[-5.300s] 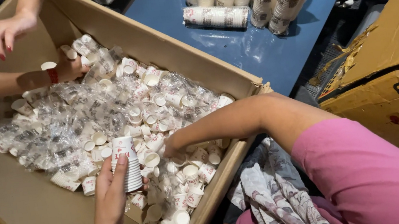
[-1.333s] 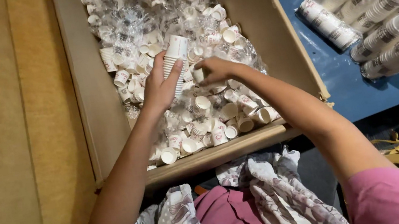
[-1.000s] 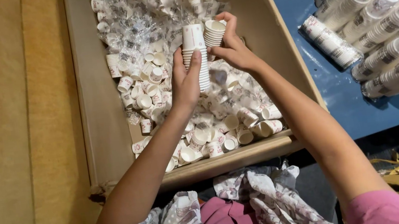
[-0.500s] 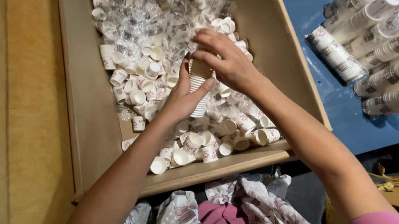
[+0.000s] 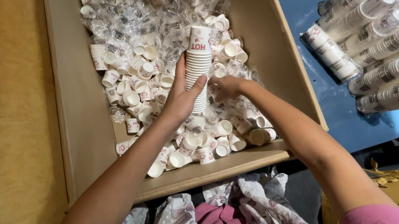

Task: The person sorts paper cups from a large box, stacks them, and places the stacks into plastic sleeves before setting them on a table. They then refill the large box with more loose paper cups from another container.

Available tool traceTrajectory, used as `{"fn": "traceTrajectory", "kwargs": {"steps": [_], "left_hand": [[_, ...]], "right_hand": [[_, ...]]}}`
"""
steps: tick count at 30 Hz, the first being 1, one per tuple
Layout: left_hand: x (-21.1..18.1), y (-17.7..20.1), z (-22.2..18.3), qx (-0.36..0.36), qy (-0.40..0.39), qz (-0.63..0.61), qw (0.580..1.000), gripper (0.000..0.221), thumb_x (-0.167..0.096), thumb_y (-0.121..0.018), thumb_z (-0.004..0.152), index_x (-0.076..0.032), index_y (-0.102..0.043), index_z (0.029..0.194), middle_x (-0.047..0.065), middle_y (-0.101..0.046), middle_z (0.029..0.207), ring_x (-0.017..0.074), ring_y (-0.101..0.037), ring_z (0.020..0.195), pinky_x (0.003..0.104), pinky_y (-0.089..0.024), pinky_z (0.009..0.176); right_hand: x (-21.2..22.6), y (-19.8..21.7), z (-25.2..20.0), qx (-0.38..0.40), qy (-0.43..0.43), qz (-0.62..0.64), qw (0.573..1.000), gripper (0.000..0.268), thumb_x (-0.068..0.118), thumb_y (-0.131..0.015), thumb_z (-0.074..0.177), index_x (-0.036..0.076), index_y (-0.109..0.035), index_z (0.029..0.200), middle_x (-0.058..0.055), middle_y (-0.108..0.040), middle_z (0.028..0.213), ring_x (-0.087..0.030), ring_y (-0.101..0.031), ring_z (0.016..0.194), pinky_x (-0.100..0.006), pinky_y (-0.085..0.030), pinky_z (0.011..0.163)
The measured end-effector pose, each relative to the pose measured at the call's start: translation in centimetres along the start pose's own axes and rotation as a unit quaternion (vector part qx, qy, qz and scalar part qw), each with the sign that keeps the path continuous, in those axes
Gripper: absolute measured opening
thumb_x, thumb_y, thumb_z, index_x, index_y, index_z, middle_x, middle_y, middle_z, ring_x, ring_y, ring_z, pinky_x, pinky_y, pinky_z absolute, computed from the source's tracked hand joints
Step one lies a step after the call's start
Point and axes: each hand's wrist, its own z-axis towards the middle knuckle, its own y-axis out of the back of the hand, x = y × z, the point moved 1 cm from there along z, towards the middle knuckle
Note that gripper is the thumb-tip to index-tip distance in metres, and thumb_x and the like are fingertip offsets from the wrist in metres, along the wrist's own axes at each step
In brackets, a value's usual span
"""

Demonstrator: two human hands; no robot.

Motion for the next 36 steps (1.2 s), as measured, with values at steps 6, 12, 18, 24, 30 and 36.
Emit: {"fn": "traceTrajectory", "kwargs": {"steps": [6,12,18,24,30,36], "left_hand": [[1.2,-0.5,-0.2,0.017,0.033,-0.012,0.999,0.080,-0.030,-0.059,0.101,-0.014,-0.012,0.163,0.019,-0.047,0.156,0.0307,-0.050,0.141,0.045,-0.043,0.113],[2.5,-0.9,-0.6,0.049,0.068,0.068,0.994,0.082,-0.032,-0.059,0.103,-0.014,-0.007,0.163,0.020,-0.033,0.163,0.0331,-0.039,0.148,0.047,-0.035,0.117],[1.7,-0.8,-0.7,0.061,0.052,0.087,0.993,0.080,-0.033,-0.060,0.101,-0.011,-0.011,0.160,0.020,-0.042,0.157,0.0333,-0.046,0.143,0.048,-0.039,0.115],[0.1,0.0,-0.5,0.059,0.118,0.078,0.988,0.058,-0.033,-0.058,0.102,-0.008,-0.030,0.146,0.014,-0.059,0.140,0.0263,-0.061,0.128,0.044,-0.050,0.105],[1.9,-0.1,-0.3,0.028,0.029,0.063,0.997,0.059,-0.027,-0.064,0.102,-0.005,-0.031,0.146,0.014,-0.059,0.137,0.0239,-0.059,0.125,0.041,-0.046,0.106],[2.1,-0.3,-0.3,0.026,0.003,0.035,0.999,0.060,-0.024,-0.066,0.101,-0.004,-0.033,0.146,0.013,-0.060,0.134,0.0206,-0.059,0.121,0.036,-0.048,0.104]], "right_hand": [[-0.4,5.8,-2.3,-0.218,0.233,0.469,0.824,0.072,0.013,-0.075,0.089,0.013,-0.034,0.148,-0.015,-0.054,0.134,-0.023,-0.065,0.110,-0.035,-0.058,0.087],[3.7,9.8,-9.2,-0.150,0.366,0.629,0.669,0.049,0.005,-0.074,0.101,0.009,-0.045,0.140,-0.010,-0.062,0.126,-0.018,-0.064,0.113,-0.034,-0.057,0.095],[6.4,10.7,-11.4,-0.119,0.382,0.589,0.702,0.044,0.018,-0.071,0.102,0.009,-0.050,0.139,-0.009,-0.068,0.122,-0.016,-0.066,0.106,-0.034,-0.056,0.091],[1.5,10.0,-7.6,-0.236,0.271,0.550,0.754,0.047,0.034,-0.069,0.105,0.010,-0.055,0.143,-0.010,-0.069,0.118,-0.018,-0.067,0.098,-0.036,-0.058,0.084],[0.2,8.7,-7.8,-0.288,-0.088,-0.003,0.954,0.048,0.038,-0.080,0.089,0.011,-0.065,0.126,-0.017,-0.075,0.115,-0.033,-0.070,0.105,-0.046,-0.056,0.090],[-7.8,3.7,-0.4,-0.177,-0.070,0.040,0.981,0.043,0.034,-0.086,0.079,0.010,-0.072,0.112,-0.015,-0.074,0.108,-0.031,-0.069,0.099,-0.045,-0.054,0.085]]}}
